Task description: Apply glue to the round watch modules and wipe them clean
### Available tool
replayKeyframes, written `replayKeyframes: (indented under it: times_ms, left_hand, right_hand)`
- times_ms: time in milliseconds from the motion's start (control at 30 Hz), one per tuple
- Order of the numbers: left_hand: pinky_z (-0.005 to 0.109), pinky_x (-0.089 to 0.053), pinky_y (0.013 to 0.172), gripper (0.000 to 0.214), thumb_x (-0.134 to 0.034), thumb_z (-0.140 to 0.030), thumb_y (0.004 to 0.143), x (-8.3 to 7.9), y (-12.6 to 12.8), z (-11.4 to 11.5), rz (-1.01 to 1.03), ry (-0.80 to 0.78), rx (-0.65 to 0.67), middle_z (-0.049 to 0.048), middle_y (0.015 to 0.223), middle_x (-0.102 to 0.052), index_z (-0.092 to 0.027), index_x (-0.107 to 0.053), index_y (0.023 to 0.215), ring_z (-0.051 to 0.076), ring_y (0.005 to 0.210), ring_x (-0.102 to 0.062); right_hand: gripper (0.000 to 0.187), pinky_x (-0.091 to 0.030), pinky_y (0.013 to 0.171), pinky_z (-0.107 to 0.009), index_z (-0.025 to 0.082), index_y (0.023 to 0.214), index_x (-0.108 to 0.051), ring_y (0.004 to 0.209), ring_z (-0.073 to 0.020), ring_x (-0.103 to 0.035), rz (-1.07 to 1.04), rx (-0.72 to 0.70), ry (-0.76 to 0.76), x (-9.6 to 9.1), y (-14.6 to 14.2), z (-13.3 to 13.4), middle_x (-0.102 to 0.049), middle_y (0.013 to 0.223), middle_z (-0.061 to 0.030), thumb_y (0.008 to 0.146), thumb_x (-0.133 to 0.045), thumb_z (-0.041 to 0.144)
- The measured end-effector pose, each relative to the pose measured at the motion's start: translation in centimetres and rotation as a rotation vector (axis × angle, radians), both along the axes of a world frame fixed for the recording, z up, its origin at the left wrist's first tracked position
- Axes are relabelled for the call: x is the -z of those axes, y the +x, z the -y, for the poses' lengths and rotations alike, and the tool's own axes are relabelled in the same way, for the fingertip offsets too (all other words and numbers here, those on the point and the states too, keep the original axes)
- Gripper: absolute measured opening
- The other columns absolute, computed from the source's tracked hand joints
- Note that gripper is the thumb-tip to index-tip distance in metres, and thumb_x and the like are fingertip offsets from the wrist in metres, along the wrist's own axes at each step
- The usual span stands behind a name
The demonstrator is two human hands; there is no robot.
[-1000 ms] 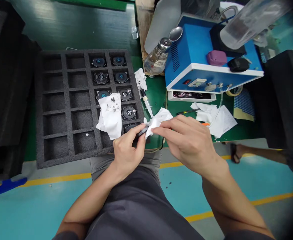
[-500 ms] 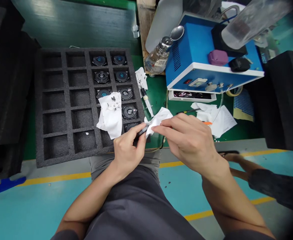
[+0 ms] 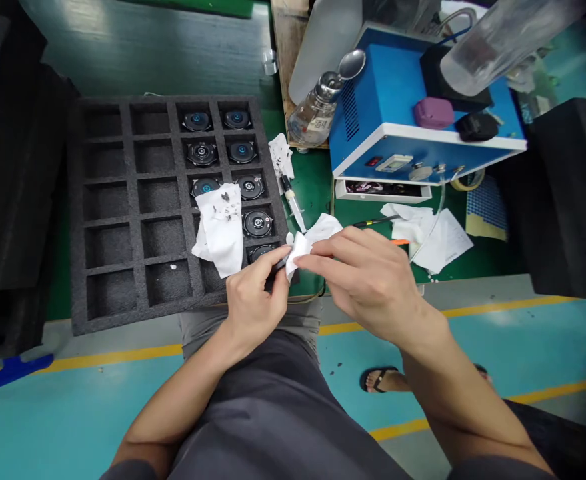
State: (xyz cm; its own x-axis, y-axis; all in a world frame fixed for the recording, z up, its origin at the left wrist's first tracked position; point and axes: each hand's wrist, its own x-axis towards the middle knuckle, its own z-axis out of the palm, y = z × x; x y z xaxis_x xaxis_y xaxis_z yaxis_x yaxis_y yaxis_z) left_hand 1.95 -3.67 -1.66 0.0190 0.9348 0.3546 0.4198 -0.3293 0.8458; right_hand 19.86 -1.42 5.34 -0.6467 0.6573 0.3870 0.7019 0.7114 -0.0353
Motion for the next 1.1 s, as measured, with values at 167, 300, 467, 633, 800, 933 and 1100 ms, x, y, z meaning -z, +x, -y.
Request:
replayKeyframes:
  times_ms: [167, 300, 467, 633, 800, 933, 1100]
  left_hand:
    - [0.024, -0.059, 0.080, 0.029, -0.060, -0.010, 0.088, -0.07, 0.00, 0.04, 0.012, 0.006, 0.004, 0.0058, 0.105, -0.081, -0.017, -0.073, 0.113, 0.017, 0.087, -0.078]
    - [0.024, -0.059, 0.077, 0.030, -0.060, -0.011, 0.088, -0.11, 0.01, 0.05, 0.013, -0.018, 0.001, 0.0048, 0.104, -0.081, -0.019, -0.072, 0.114, 0.016, 0.083, -0.077]
    - [0.024, -0.060, 0.079, 0.029, -0.060, -0.010, 0.088, -0.08, 0.00, -0.01, 0.010, 0.001, 0.006, 0.0055, 0.105, -0.081, -0.018, -0.072, 0.113, 0.017, 0.087, -0.078]
    - [0.024, -0.060, 0.076, 0.029, -0.059, -0.011, 0.089, -0.01, 0.01, 0.01, 0.000, 0.004, -0.001, 0.0050, 0.104, -0.081, -0.019, -0.072, 0.114, 0.016, 0.083, -0.077]
    - [0.024, -0.060, 0.079, 0.029, -0.060, -0.011, 0.089, -0.01, 0.05, 0.04, 0.010, 0.009, 0.002, 0.0057, 0.105, -0.081, -0.018, -0.072, 0.114, 0.016, 0.086, -0.078]
    - [0.024, -0.061, 0.079, 0.029, -0.061, -0.009, 0.088, -0.11, 0.05, 0.06, 0.006, 0.020, 0.002, 0.0068, 0.105, -0.081, -0.016, -0.073, 0.113, 0.017, 0.087, -0.078]
    - [0.024, -0.062, 0.080, 0.030, -0.062, -0.009, 0.087, -0.09, 0.00, 0.17, 0.054, -0.014, -0.007, 0.0069, 0.107, -0.081, -0.017, -0.072, 0.114, 0.017, 0.088, -0.078]
  right_hand:
    - [0.028, -0.034, 0.063, -0.033, 0.019, 0.104, -0.072, 0.078, -0.0179, -0.056, -0.021, 0.001, -0.019, 0.02, 0.10, -0.14, -0.075, 0.090, -0.0041, 0.091, -0.055, 0.001]
    - [0.026, -0.034, 0.064, -0.033, 0.018, 0.103, -0.072, 0.078, -0.0179, -0.056, -0.019, -0.003, -0.014, 0.04, 0.09, -0.18, -0.075, 0.089, -0.0042, 0.093, -0.054, 0.002]
    - [0.030, -0.034, 0.065, -0.033, 0.020, 0.103, -0.072, 0.079, -0.0172, -0.056, -0.016, 0.003, -0.035, 0.14, 0.23, -0.14, -0.075, 0.090, -0.0032, 0.092, -0.052, 0.001]
    - [0.029, -0.035, 0.065, -0.034, 0.022, 0.104, -0.073, 0.079, -0.0173, -0.058, -0.020, 0.023, -0.038, 0.21, 0.18, -0.08, -0.075, 0.091, -0.0034, 0.094, -0.052, 0.004]
    - [0.029, -0.034, 0.064, -0.033, 0.021, 0.102, -0.072, 0.078, -0.0169, -0.057, -0.019, 0.012, -0.022, 0.13, 0.28, -0.16, -0.075, 0.090, -0.0030, 0.093, -0.052, 0.002]
    - [0.028, -0.034, 0.064, -0.033, 0.020, 0.102, -0.072, 0.078, -0.0171, -0.057, -0.027, 0.021, -0.016, 0.23, 0.04, -0.03, -0.076, 0.090, -0.0035, 0.094, -0.053, 0.003]
    - [0.029, -0.042, 0.067, -0.031, 0.022, 0.102, -0.072, 0.080, -0.0158, -0.062, -0.208, -0.021, -0.119, 0.97, 0.05, 0.58, -0.075, 0.089, -0.0023, 0.094, -0.052, 0.003]
